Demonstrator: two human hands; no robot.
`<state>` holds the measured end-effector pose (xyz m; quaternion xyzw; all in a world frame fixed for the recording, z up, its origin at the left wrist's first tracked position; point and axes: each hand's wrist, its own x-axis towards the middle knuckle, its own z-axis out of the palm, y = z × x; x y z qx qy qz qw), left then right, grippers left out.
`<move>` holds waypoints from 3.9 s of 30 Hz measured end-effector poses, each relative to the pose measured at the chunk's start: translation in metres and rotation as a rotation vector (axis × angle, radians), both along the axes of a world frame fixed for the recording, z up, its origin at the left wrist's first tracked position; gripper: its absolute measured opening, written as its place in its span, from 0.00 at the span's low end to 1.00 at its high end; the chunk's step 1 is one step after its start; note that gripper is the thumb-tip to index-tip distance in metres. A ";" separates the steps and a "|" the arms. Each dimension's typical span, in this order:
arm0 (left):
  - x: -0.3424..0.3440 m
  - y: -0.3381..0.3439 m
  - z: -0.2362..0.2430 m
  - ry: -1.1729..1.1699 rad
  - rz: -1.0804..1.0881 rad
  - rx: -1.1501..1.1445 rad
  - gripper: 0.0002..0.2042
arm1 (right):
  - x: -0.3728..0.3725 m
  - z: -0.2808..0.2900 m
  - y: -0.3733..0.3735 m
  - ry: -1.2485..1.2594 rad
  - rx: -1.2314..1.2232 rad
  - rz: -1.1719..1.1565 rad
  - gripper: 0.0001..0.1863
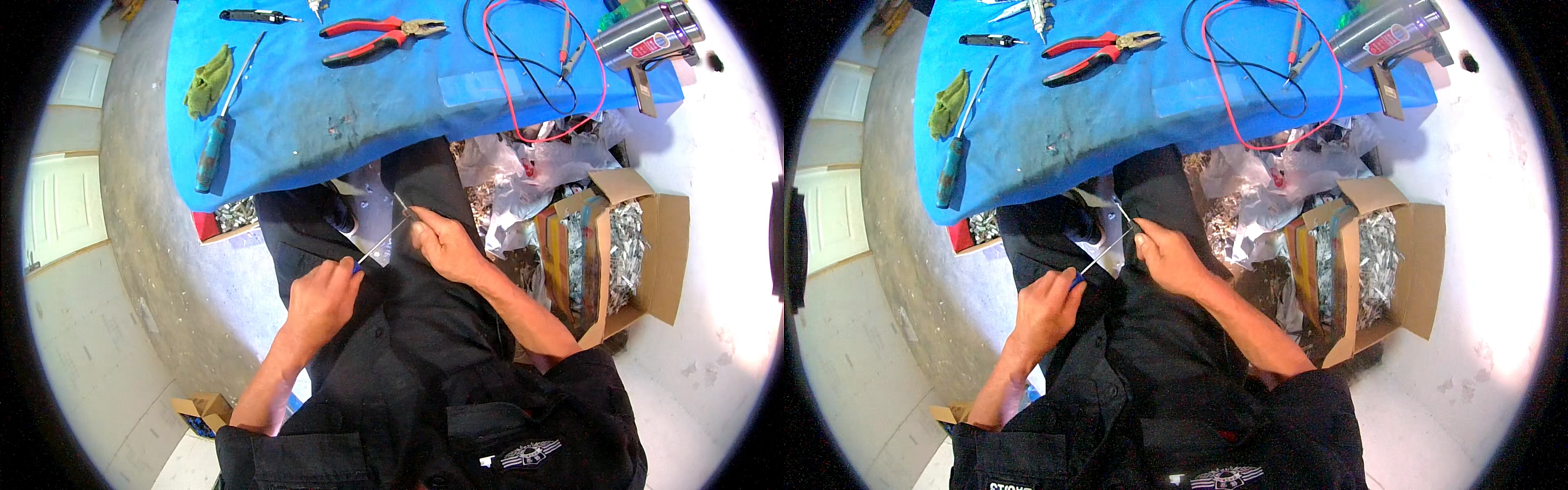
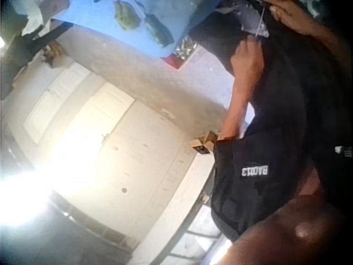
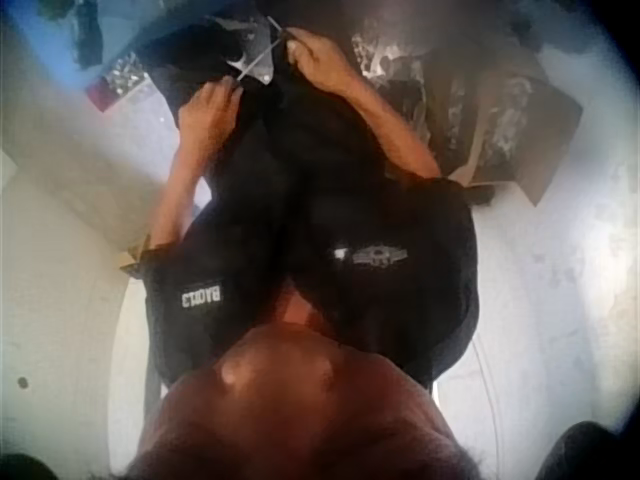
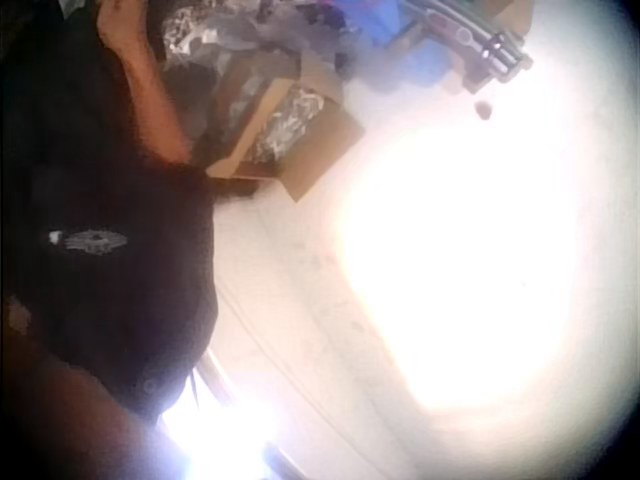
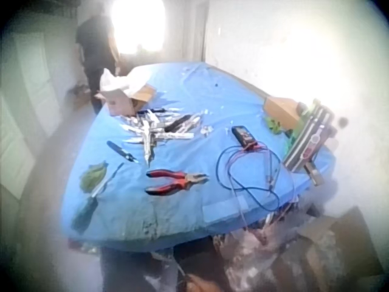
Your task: The person uses a screwdriver and pliers to disassemble small metal electronic components on a blue table. They handle the items one at a time, removing parts and placing some of them into a cardboard box.
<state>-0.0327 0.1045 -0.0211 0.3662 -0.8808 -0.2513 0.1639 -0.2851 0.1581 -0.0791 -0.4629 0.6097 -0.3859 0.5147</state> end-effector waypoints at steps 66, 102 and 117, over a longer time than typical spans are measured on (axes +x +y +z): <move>0.010 -0.005 0.007 0.065 0.133 0.475 0.15 | 0.001 -0.014 0.005 -0.059 -0.013 0.024 0.21; 0.021 -0.009 -0.005 0.192 0.428 1.225 0.13 | 0.000 -0.013 0.006 -0.011 -0.038 0.046 0.21; 0.009 0.011 0.007 0.035 0.188 0.200 0.12 | 0.004 -0.013 0.005 -0.092 -0.029 0.013 0.21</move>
